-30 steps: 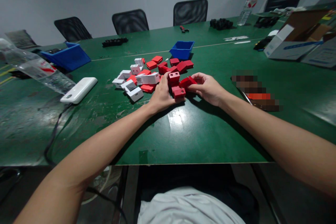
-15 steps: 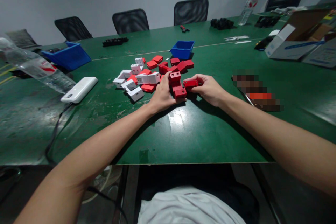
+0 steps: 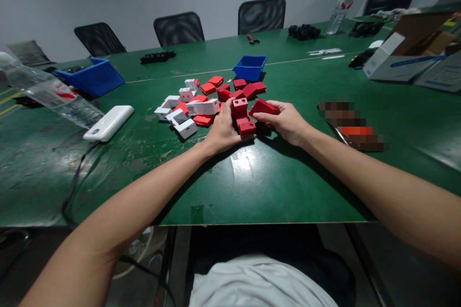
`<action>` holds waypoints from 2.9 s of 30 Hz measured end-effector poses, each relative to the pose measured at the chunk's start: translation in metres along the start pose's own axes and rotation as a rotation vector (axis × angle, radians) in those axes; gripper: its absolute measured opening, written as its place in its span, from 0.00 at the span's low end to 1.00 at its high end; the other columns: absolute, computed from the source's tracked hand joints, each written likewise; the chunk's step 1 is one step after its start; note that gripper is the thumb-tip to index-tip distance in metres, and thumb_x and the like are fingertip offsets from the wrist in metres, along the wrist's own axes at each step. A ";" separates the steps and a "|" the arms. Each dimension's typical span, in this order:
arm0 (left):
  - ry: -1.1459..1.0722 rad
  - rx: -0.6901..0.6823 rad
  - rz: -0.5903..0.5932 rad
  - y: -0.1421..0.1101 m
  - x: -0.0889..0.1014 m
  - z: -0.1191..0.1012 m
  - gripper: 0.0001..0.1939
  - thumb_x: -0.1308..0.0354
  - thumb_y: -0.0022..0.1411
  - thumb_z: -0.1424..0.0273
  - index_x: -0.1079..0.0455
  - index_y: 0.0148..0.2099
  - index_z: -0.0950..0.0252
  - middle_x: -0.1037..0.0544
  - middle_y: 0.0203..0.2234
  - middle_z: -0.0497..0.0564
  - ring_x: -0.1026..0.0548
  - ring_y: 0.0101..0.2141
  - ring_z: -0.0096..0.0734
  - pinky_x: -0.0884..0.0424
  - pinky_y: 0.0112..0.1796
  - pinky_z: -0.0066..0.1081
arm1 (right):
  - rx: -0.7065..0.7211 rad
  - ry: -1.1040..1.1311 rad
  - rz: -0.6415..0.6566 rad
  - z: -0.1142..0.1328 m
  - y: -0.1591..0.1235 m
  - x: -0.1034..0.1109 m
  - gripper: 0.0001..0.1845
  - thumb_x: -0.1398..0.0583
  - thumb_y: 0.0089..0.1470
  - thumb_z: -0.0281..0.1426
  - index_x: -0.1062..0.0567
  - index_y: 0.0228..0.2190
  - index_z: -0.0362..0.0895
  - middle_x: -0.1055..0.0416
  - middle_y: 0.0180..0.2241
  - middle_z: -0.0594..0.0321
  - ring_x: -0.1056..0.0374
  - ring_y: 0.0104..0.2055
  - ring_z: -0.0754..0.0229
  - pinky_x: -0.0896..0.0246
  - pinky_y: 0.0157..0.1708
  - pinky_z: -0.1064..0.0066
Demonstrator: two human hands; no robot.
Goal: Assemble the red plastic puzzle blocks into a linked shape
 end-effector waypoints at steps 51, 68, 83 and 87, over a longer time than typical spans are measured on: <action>-0.007 -0.002 0.004 0.001 0.000 0.001 0.56 0.26 0.44 0.55 0.53 0.67 0.65 0.38 0.62 0.69 0.35 0.62 0.59 0.38 0.61 0.56 | -0.043 0.206 -0.136 -0.010 0.009 0.019 0.18 0.31 0.39 0.18 0.23 0.35 0.44 0.21 0.37 0.62 0.23 0.41 0.59 0.33 0.58 0.61; 0.007 0.011 0.008 0.000 0.000 0.000 0.57 0.26 0.43 0.54 0.53 0.67 0.64 0.38 0.63 0.67 0.35 0.62 0.58 0.37 0.61 0.55 | -0.054 0.185 -0.154 -0.011 0.009 0.020 0.18 0.33 0.39 0.14 0.27 0.31 0.44 0.23 0.33 0.65 0.25 0.37 0.63 0.29 0.49 0.68; -0.002 -0.002 0.007 0.000 0.000 -0.001 0.56 0.26 0.44 0.55 0.53 0.67 0.62 0.38 0.63 0.67 0.35 0.62 0.59 0.38 0.61 0.57 | -0.083 0.193 -0.148 -0.010 0.007 0.016 0.18 0.34 0.39 0.16 0.32 0.29 0.46 0.26 0.31 0.67 0.26 0.35 0.62 0.26 0.44 0.65; -0.008 -0.002 0.010 0.000 0.000 0.000 0.57 0.26 0.44 0.55 0.53 0.68 0.62 0.38 0.63 0.67 0.35 0.62 0.58 0.37 0.61 0.56 | -0.175 0.263 -0.194 -0.014 0.006 0.017 0.19 0.40 0.38 0.15 0.33 0.32 0.47 0.26 0.31 0.66 0.27 0.34 0.60 0.26 0.38 0.63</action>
Point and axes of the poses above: each hand's wrist, its own y-axis towards the middle knuckle, its own x-axis out of the back of the hand, z = x × y, the point moved 10 cm from there along y, towards the middle knuckle
